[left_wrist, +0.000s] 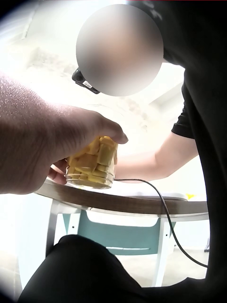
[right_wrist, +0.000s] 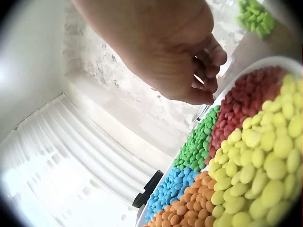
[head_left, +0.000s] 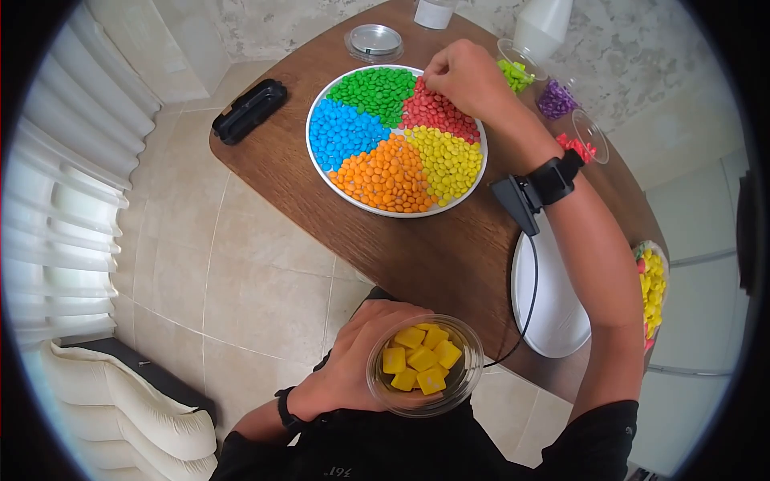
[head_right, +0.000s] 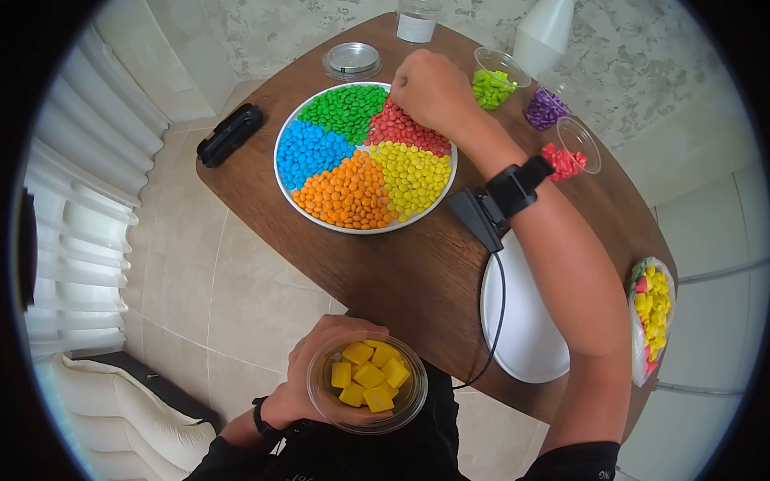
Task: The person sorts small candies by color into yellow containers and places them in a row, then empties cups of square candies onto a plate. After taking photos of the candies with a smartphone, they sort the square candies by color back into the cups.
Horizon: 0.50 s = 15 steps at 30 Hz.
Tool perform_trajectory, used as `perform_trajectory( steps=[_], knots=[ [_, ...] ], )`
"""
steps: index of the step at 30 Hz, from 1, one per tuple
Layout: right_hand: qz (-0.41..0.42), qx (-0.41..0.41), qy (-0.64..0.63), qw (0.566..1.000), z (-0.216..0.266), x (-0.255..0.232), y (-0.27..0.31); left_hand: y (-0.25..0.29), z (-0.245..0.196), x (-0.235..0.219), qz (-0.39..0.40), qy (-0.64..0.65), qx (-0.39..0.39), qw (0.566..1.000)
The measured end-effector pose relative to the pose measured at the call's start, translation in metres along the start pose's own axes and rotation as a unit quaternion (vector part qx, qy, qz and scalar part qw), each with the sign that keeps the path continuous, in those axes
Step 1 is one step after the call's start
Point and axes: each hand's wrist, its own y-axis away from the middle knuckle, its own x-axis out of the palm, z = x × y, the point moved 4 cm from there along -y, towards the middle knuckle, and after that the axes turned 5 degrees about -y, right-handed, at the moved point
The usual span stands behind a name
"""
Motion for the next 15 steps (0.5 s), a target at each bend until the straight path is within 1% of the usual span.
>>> perform_trajectory(
  steps=[3, 10, 12, 15],
  knots=[
    [0.006, 0.023, 0.022, 0.999, 0.007, 0.007, -0.001, 0.001, 0.000, 0.000, -0.002, -0.001, -0.005, 1.000],
    [0.002, 0.026, 0.051, 0.998, 0.014, 0.017, -0.006, 0.003, 0.002, -0.002, -0.003, -0.002, -0.026, 1.000],
    [-0.021, 0.009, 0.042, 0.999, 0.014, 0.017, -0.007, 0.002, 0.002, -0.004, -0.004, -0.003, -0.025, 1.000],
    [-0.023, 0.014, 0.052, 0.998, 0.014, 0.018, -0.006, 0.003, 0.004, -0.004, -0.011, -0.001, -0.021, 1.000]
  ],
)
